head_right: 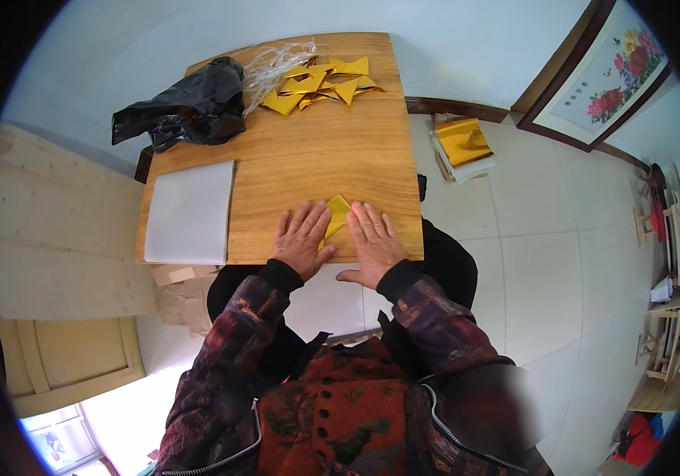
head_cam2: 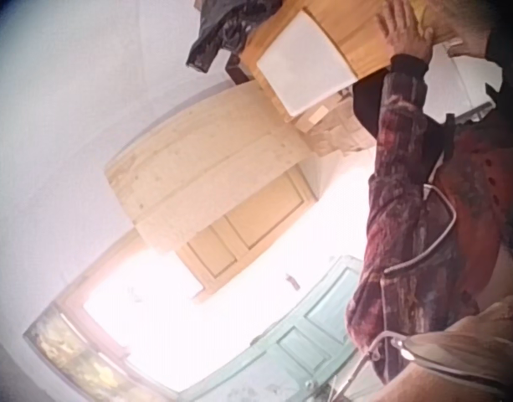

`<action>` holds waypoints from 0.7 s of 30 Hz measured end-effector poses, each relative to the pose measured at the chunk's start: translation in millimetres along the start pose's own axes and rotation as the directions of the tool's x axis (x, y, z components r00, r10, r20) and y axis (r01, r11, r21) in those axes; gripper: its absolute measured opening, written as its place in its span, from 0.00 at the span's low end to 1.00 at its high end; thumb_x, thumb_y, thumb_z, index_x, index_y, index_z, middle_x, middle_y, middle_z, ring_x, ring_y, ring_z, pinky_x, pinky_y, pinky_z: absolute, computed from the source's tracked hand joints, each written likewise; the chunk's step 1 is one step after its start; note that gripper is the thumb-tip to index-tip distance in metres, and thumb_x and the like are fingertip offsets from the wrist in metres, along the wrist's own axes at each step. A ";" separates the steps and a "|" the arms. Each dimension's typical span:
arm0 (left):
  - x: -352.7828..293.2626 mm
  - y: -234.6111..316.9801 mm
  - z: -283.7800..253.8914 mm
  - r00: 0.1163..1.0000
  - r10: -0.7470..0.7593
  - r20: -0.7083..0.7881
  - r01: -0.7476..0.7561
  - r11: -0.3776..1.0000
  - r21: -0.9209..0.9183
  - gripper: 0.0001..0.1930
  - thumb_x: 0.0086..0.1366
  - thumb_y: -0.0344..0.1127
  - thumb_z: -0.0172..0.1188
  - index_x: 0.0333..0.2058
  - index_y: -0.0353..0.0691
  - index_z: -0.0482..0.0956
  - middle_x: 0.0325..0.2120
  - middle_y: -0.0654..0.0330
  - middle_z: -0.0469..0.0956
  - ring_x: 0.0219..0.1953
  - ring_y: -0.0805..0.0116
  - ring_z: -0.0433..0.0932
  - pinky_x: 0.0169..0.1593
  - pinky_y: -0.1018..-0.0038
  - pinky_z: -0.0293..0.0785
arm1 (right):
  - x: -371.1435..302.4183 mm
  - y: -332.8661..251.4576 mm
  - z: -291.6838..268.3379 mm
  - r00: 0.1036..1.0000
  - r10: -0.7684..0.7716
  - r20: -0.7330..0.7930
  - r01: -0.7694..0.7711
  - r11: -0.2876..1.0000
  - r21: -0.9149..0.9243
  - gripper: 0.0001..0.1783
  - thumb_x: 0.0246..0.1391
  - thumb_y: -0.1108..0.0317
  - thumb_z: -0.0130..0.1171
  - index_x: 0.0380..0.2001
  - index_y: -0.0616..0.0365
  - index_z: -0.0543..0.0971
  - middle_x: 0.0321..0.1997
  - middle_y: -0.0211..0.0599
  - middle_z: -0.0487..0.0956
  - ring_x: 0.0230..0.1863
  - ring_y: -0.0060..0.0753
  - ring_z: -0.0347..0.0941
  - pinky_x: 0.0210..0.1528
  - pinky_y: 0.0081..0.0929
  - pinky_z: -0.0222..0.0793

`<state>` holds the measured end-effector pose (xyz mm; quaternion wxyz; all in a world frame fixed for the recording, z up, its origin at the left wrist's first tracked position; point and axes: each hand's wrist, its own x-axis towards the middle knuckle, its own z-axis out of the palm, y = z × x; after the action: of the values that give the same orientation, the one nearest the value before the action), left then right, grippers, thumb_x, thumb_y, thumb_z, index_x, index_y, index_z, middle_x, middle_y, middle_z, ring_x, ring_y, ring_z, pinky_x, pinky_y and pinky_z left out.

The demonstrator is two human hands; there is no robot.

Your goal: The person sits on the floor and folds gold-colored paper sheets into triangular shapes by hand. They repeatedly fold, crease, and place the finished pieces on a wooden table. Another person briefly enters the frame to fold a sheet as well.

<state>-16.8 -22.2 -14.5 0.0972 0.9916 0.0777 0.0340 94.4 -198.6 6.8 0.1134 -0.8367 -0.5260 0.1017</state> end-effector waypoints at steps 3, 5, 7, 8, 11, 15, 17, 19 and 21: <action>0.7 -0.2 2.1 1.000 0.005 -0.024 -0.004 0.999 0.034 0.36 0.66 0.60 0.48 0.66 0.47 0.59 0.70 0.65 0.54 0.71 0.62 0.50 0.70 0.51 0.39 | 2.0 5.4 -7.8 0.999 0.033 0.012 -0.034 0.999 0.042 0.59 0.46 0.38 0.65 0.68 0.66 0.51 0.75 0.49 0.48 0.76 0.49 0.38 0.73 0.51 0.37; 0.4 -0.3 4.9 0.998 0.025 -0.052 -0.024 0.999 0.030 0.36 0.65 0.58 0.49 0.66 0.46 0.59 0.70 0.64 0.54 0.71 0.61 0.50 0.70 0.51 0.40 | 12.3 1.3 -4.8 0.996 -0.057 -0.063 0.061 0.995 0.074 0.56 0.49 0.39 0.62 0.68 0.65 0.51 0.75 0.49 0.48 0.76 0.49 0.38 0.73 0.51 0.37; 0.3 -3.9 7.6 0.996 0.038 -0.077 -0.039 0.999 -0.012 0.36 0.64 0.55 0.52 0.66 0.45 0.59 0.69 0.62 0.55 0.71 0.61 0.52 0.70 0.51 0.41 | 23.2 -6.1 2.6 0.992 -0.109 -0.062 0.115 0.988 0.103 0.54 0.51 0.38 0.59 0.69 0.64 0.52 0.75 0.46 0.49 0.77 0.47 0.38 0.74 0.50 0.37; -0.6 -8.1 8.2 0.998 0.031 -0.051 -0.034 0.997 -0.069 0.35 0.65 0.54 0.51 0.66 0.45 0.59 0.69 0.61 0.56 0.71 0.60 0.52 0.70 0.52 0.42 | 25.2 -7.0 4.8 0.995 -0.092 -0.036 0.094 0.994 0.055 0.54 0.51 0.37 0.59 0.69 0.64 0.53 0.75 0.46 0.49 0.77 0.46 0.38 0.74 0.49 0.37; 7.8 -31.8 8.3 0.998 -0.055 -0.022 0.031 0.803 -0.595 0.31 0.65 0.37 0.55 0.66 0.42 0.59 0.67 0.53 0.58 0.69 0.54 0.55 0.70 0.57 0.48 | 27.8 -5.4 8.9 0.996 -0.087 0.010 0.087 0.995 -0.038 0.54 0.52 0.36 0.57 0.69 0.64 0.53 0.75 0.44 0.49 0.77 0.44 0.37 0.74 0.48 0.35; -27.7 -58.1 -7.2 0.894 -0.327 -0.307 -0.038 0.627 -0.778 0.31 0.60 0.22 0.53 0.63 0.36 0.63 0.64 0.48 0.63 0.67 0.50 0.59 0.68 0.66 0.57 | 26.4 -4.6 6.7 0.993 -0.115 -0.007 0.115 0.993 -0.001 0.55 0.49 0.35 0.59 0.68 0.63 0.54 0.76 0.43 0.48 0.77 0.43 0.36 0.74 0.47 0.36; -44.0 -47.0 -11.6 0.933 -0.280 -0.228 0.066 0.754 -0.654 0.30 0.60 0.21 0.53 0.62 0.36 0.64 0.63 0.48 0.64 0.67 0.50 0.60 0.68 0.65 0.57 | 25.7 -5.4 4.4 0.994 -0.113 0.013 0.113 0.994 -0.008 0.58 0.47 0.36 0.63 0.69 0.63 0.52 0.76 0.43 0.47 0.77 0.45 0.36 0.74 0.48 0.35; -48.0 -31.9 -16.2 0.982 -0.166 -0.088 0.101 0.861 -0.499 0.33 0.60 0.28 0.57 0.65 0.39 0.61 0.66 0.52 0.60 0.70 0.55 0.56 0.70 0.62 0.52 | 25.6 -7.0 3.1 0.993 -0.115 0.019 0.115 0.993 0.003 0.59 0.44 0.38 0.66 0.69 0.63 0.52 0.76 0.44 0.47 0.77 0.46 0.37 0.75 0.48 0.35; -42.9 -8.3 -16.3 0.994 -0.066 -0.085 0.031 0.932 -0.360 0.38 0.59 0.36 0.62 0.67 0.42 0.57 0.68 0.52 0.56 0.71 0.56 0.52 0.71 0.59 0.48 | 25.8 -7.3 2.9 0.993 -0.116 0.002 0.116 0.993 0.021 0.60 0.42 0.40 0.69 0.69 0.62 0.52 0.76 0.43 0.47 0.77 0.46 0.37 0.74 0.48 0.36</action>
<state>-61.6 -17.9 -2.4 0.2733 0.9523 0.0992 0.0924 98.3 -172.0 4.9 0.1271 -0.8033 -0.5729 0.1016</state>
